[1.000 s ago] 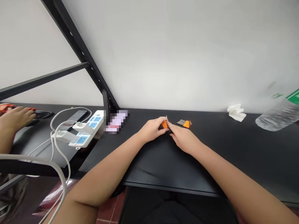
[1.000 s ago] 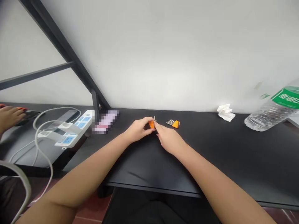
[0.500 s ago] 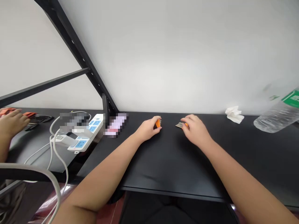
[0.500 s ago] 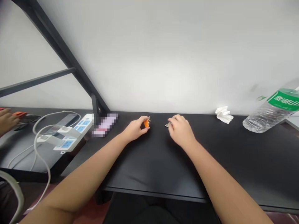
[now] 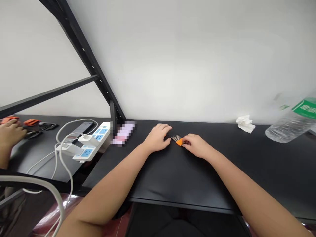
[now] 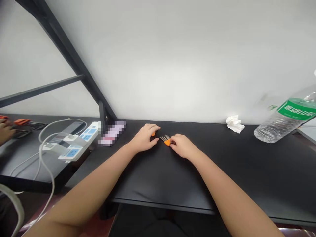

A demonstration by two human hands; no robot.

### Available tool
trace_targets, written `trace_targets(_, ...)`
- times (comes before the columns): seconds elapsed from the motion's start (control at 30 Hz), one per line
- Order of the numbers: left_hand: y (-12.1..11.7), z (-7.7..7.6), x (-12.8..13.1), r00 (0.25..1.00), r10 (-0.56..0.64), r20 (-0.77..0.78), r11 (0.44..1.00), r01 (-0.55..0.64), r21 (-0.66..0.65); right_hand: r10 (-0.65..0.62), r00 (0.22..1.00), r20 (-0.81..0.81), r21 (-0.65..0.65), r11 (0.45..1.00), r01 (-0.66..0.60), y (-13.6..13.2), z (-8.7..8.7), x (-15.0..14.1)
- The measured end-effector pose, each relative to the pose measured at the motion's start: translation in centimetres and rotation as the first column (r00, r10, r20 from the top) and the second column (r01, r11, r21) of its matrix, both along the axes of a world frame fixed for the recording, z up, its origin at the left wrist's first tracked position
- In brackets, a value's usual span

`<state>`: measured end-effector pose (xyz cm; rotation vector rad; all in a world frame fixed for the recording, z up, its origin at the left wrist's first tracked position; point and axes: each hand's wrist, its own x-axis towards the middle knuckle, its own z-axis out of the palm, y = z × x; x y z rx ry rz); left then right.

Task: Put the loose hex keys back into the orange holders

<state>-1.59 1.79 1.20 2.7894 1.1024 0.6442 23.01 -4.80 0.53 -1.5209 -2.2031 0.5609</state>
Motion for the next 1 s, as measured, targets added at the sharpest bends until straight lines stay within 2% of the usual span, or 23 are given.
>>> trace_targets(0.1, -1.3, 0.6, 0.6, 0.981, -0.191, -0.018, 0.980, 0.189, -0.066, 0.159, 0.986, -0.057, -0.012, 0.987, -0.160, -0.2, 0.1, -0.3)
trace_targets(0.2, -1.9, 0.5, 1.0, 0.948, -0.318, -0.002, 0.942, 0.315, -0.117, 0.203, 0.977, -0.060, -0.028, 0.978, -0.205, -0.1, 0.1, 0.1)
trace_targets(0.43, -1.3, 0.4, 1.1, 0.914, -0.401, 0.058, 0.892, 0.404, -0.201, 0.232, 0.963, -0.136, -0.012, 0.972, -0.235, 0.4, -0.3, 0.6)
trace_targets(0.53, -0.9, 0.3, 1.1, 0.892, -0.444, 0.087, 0.858, 0.451, -0.247, 0.200, 0.957, -0.212, -0.064, 0.974, -0.217, 0.6, -0.5, 0.5)
trace_targets(0.63, -0.7, 0.0, 1.1, 0.895, -0.438, 0.087, 0.855, 0.445, -0.267, 0.188, 0.955, -0.229, -0.101, 0.971, -0.216, 0.7, -0.5, 0.4)
trace_targets(0.8, -1.1, -0.8, 1.6, 0.914, -0.404, 0.032, 0.893, 0.402, -0.204, 0.189, 0.964, -0.188, -0.054, 0.978, -0.203, 0.6, -0.4, 0.4)
trace_targets(0.9, -1.5, -0.9, 1.9, 0.926, -0.378, -0.001, 0.916, 0.374, -0.148, 0.079, 0.926, -0.368, -0.189, 0.969, -0.158, 0.9, -0.9, 0.6)
trace_targets(1.0, -1.5, -0.9, 2.0, 0.952, -0.304, 0.043, 0.935, 0.307, -0.177, -0.054, 0.819, -0.571, -0.350, 0.919, -0.183, 1.2, -1.4, 0.5)
